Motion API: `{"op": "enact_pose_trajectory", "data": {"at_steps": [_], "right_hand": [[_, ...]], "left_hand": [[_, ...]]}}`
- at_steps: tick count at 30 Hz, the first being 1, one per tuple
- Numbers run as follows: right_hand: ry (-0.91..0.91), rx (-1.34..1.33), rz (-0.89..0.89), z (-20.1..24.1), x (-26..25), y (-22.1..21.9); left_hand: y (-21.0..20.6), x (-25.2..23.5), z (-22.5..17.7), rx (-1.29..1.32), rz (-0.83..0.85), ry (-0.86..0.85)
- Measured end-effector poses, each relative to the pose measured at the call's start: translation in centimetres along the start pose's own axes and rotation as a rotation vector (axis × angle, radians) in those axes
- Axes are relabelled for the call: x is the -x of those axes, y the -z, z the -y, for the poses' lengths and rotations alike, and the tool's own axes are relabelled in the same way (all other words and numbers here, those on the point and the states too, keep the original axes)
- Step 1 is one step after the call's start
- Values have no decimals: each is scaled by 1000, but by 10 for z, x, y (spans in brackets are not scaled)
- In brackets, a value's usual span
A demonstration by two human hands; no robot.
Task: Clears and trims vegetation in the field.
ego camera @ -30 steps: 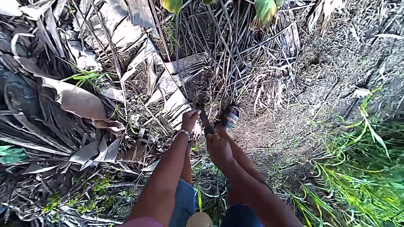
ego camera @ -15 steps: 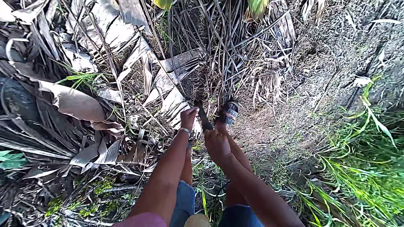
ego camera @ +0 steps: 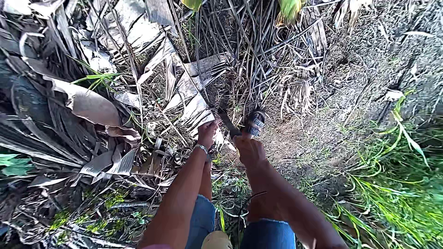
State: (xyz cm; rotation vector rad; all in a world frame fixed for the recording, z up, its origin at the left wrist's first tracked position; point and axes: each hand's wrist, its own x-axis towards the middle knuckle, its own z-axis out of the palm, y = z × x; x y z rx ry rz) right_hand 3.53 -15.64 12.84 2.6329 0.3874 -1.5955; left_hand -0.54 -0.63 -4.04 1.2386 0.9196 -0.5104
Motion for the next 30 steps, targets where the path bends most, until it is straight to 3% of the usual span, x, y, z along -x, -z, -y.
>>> {"op": "enact_pose_trajectory", "data": {"at_steps": [5, 9, 14, 17, 20, 24, 28, 30], "right_hand": [[-15, -85, -32, -30, 42, 50], [-159, -218, -52, -36, 51, 61], [-190, -260, -104, -20, -7, 3], [-76, -51, -61, -5, 12, -31], [-77, 21, -62, -10, 25, -20], [-169, -300, -166, -51, 58, 11], [-72, -815, -550, -99, 82, 9], [-34, -1069, -661, -111, 79, 26]], "left_hand": [[63, 40, 15, 114, -57, 39], [96, 70, 28, 191, -113, 43], [109, 94, 43, 259, -139, 72], [106, 109, 50, 300, -144, 89], [105, 114, 50, 332, -155, 85], [109, 114, 53, 379, -144, 78], [108, 118, 40, 431, -132, 95], [101, 119, 30, 434, -121, 98]]}}
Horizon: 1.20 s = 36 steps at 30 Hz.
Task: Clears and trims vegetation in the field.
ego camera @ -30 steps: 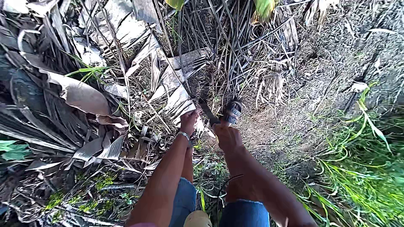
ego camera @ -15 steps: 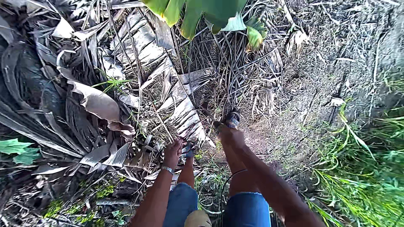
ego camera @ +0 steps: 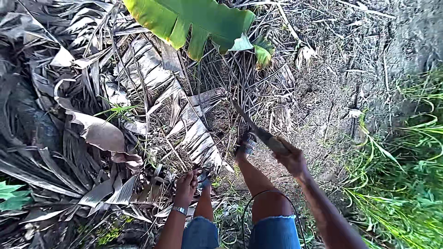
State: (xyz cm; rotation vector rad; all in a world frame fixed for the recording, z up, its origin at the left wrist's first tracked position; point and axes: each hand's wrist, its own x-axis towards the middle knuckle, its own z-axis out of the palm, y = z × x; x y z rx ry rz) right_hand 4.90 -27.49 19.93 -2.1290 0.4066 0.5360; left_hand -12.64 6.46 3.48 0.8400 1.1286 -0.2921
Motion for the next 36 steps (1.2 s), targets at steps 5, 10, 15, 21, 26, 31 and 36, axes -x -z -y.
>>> {"op": "enact_pose_trajectory", "data": {"at_steps": [5, 10, 15, 21, 26, 31, 36], "right_hand": [[21, -49, -121, 17, -118, -13], [-72, -90, -153, 24, -215, -126], [-84, 179, 455, 67, -160, -195], [224, 478, 955, 91, -164, -80], [118, 378, 658, 98, -156, 60], [26, -27, 219, 112, -202, 140], [-45, -194, -105, 139, -273, 146]], "left_hand": [[-43, -1, -10, -30, 16, 29], [-97, 1, -19, -5, 32, 10], [-124, 25, -18, -103, 50, 43], [-139, 69, -36, -88, -122, 143], [-208, 93, -87, 130, -135, 77], [-272, 100, -166, 266, 41, -63], [-298, 87, -228, 283, 165, -142]]}}
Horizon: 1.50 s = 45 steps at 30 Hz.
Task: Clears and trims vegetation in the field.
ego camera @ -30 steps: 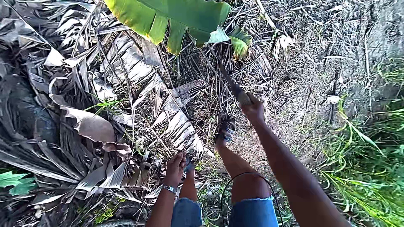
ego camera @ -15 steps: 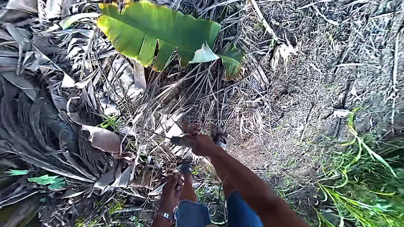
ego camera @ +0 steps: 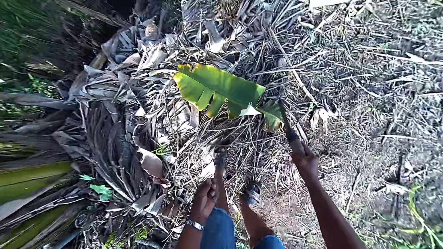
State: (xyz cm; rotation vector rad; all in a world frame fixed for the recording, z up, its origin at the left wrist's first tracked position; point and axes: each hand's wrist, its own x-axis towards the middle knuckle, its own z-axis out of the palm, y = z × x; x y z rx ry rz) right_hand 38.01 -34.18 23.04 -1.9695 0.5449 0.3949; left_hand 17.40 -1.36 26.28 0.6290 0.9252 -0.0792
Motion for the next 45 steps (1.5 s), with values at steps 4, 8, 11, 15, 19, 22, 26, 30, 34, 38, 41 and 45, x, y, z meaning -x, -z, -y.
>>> {"op": "enact_pose_trajectory", "data": {"at_steps": [4, 8, 11, 15, 19, 22, 26, 30, 34, 38, 41, 45], "right_hand": [[-64, -30, -92, 19, -58, -48], [-273, 56, -12, 44, -80, -151], [-374, 289, 213, 84, -48, -256], [-382, 114, 323, 119, -10, -348], [-53, -10, 823, 143, 12, -371], [191, 157, 1116, 186, 26, -384], [86, 202, 1020, 189, 41, -345], [-291, -72, 490, 109, 32, -264], [-698, -14, 57, 52, 11, -176], [-804, 199, -66, 24, 49, -104], [-755, 328, -30, 24, 85, -55], [-525, 486, 59, 94, 133, 0]], "left_hand": [[-7, -27, -23, 5, -7, 84], [-5, -44, -55, -43, 5, 180], [11, -48, -87, -78, -42, 227], [47, -53, -133, -141, -63, 270], [72, -65, -160, -271, -58, 397], [76, -75, -171, -352, -103, 476], [69, -89, -188, -391, -90, 532], [56, -105, -191, -417, -126, 562], [35, -116, -187, -443, -126, 568], [10, -127, -198, -499, -43, 509], [-5, -145, -209, -592, 35, 438], [-32, -173, -203, -731, 124, 400]]}}
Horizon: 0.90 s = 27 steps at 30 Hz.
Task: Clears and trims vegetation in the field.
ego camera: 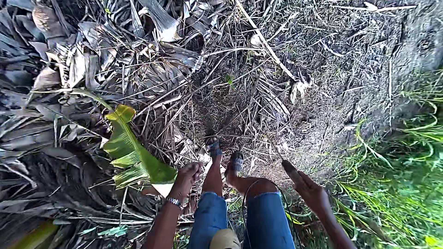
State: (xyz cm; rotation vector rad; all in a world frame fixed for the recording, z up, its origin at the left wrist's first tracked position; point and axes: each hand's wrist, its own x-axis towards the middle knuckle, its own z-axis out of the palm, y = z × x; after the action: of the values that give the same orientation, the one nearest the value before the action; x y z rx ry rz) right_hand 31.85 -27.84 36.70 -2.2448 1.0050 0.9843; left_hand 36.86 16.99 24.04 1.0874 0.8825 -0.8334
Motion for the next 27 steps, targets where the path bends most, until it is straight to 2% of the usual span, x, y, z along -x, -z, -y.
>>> {"op": "enact_pose_trajectory", "data": {"at_steps": [3, 5, 7, 10, 12, 13, 15, 17, 20, 24, 27], "right_hand": [[258, -15, -88, 25, 36, 22], [340, -32, -97, 42, 27, 17], [311, 7, -5, 70, -14, -4], [95, 230, 261, 142, -129, -70], [58, 330, 296, 165, -179, -98], [64, 333, 304, 171, -193, -97], [73, 328, 310, 147, -196, -78], [78, 294, 343, 147, -240, -47], [95, 209, 451, 138, -309, -9], [165, 354, 487, 182, -409, 23], [364, 535, 531, 224, -460, 23]], "left_hand": [[-27, -19, -13, -5, 47, -18], [-48, -29, -15, 12, 101, -11], [-69, -35, -11, 21, 132, 17], [-91, -45, 1, 29, 135, 96], [-101, -58, 11, 33, 115, 127], [-106, -65, 15, 20, 101, 136], [-116, -58, 36, 3, 80, 181], [-132, -82, 36, -3, 87, 138], [-149, -87, 36, 19, 78, 121], [-161, -103, 32, 92, 78, 84], [-168, -110, 34, 123, 48, 94]]}}
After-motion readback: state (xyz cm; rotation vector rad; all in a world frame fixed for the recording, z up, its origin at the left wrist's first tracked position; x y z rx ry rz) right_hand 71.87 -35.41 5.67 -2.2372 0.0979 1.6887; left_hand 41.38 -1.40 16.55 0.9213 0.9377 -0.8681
